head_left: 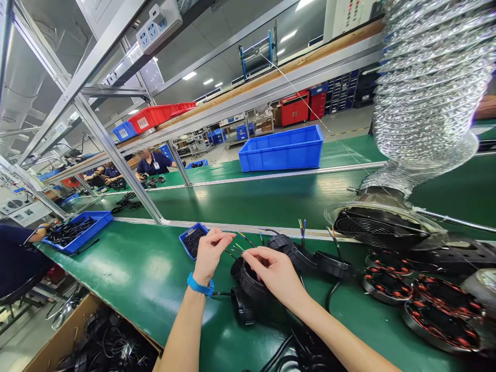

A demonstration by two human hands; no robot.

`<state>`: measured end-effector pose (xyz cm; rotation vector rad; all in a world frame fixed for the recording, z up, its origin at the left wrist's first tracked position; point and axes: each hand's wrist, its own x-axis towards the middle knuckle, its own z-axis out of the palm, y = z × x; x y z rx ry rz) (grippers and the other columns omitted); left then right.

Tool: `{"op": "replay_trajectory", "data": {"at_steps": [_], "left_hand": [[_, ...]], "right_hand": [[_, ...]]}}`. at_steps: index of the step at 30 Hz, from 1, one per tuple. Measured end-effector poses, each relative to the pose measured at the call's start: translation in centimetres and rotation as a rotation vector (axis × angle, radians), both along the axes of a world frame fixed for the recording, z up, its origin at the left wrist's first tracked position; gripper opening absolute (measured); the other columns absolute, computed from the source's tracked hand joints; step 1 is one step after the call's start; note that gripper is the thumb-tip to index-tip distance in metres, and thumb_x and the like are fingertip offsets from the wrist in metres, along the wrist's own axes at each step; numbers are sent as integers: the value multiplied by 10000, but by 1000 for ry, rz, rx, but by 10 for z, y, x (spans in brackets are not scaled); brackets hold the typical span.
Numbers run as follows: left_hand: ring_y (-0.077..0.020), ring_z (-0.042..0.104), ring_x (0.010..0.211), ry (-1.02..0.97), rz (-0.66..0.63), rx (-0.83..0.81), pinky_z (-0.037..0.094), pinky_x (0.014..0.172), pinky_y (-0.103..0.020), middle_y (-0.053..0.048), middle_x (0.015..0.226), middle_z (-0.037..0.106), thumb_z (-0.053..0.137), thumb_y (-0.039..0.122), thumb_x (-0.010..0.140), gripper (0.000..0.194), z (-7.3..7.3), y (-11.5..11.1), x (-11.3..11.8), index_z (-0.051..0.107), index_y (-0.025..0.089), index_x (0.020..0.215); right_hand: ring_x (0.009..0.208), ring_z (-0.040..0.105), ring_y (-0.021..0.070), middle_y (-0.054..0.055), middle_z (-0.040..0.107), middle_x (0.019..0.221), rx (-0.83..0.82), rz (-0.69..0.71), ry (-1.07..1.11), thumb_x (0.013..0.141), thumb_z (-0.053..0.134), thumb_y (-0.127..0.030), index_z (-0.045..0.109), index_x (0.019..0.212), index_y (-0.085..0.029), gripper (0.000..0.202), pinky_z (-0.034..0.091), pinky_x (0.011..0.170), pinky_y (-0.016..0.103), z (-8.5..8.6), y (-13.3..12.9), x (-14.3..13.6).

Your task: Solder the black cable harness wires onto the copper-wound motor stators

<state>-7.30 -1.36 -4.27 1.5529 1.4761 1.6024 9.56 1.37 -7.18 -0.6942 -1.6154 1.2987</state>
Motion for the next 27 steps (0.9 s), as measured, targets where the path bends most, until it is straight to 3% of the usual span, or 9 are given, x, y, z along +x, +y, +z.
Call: {"op": "replay_trajectory", "data": {"at_steps": [5, 11, 16, 27], "left_hand": [[-91, 421, 595, -95, -16, -34, 360, 581, -227, 14, 645, 513, 647, 385, 854, 274, -2, 0, 7, 763, 143, 906], [-118, 566, 615, -292, -85, -88, 481, 592, -243, -38, 724, 672, 723, 367, 787, 258, -4, 0, 13, 758, 127, 877], [-125, 612, 601, -383, -103, -80, 505, 565, -233, -50, 714, 716, 772, 325, 742, 212, -4, -1, 14, 761, 131, 828], [-113, 602, 571, -403, -94, -65, 509, 552, -224, -41, 679, 713, 779, 310, 736, 191, -5, -1, 13, 760, 128, 791]], "right_hand": [[501, 468, 128, 19, 576, 618, -5, 11, -6, 838, 598, -482, 723, 755, -162, 353, 381, 450, 239, 0, 0, 0], [495, 451, 122, 21, 585, 624, -5, 20, 4, 827, 594, -465, 718, 746, -158, 341, 370, 456, 237, 0, -1, 0], [504, 448, 123, 20, 575, 618, -14, 26, 11, 828, 594, -458, 717, 745, -158, 335, 366, 460, 236, 0, -1, 0], [500, 450, 122, 21, 584, 627, -23, 22, 7, 825, 594, -475, 715, 745, -159, 348, 365, 454, 238, 0, 0, -1]]}}
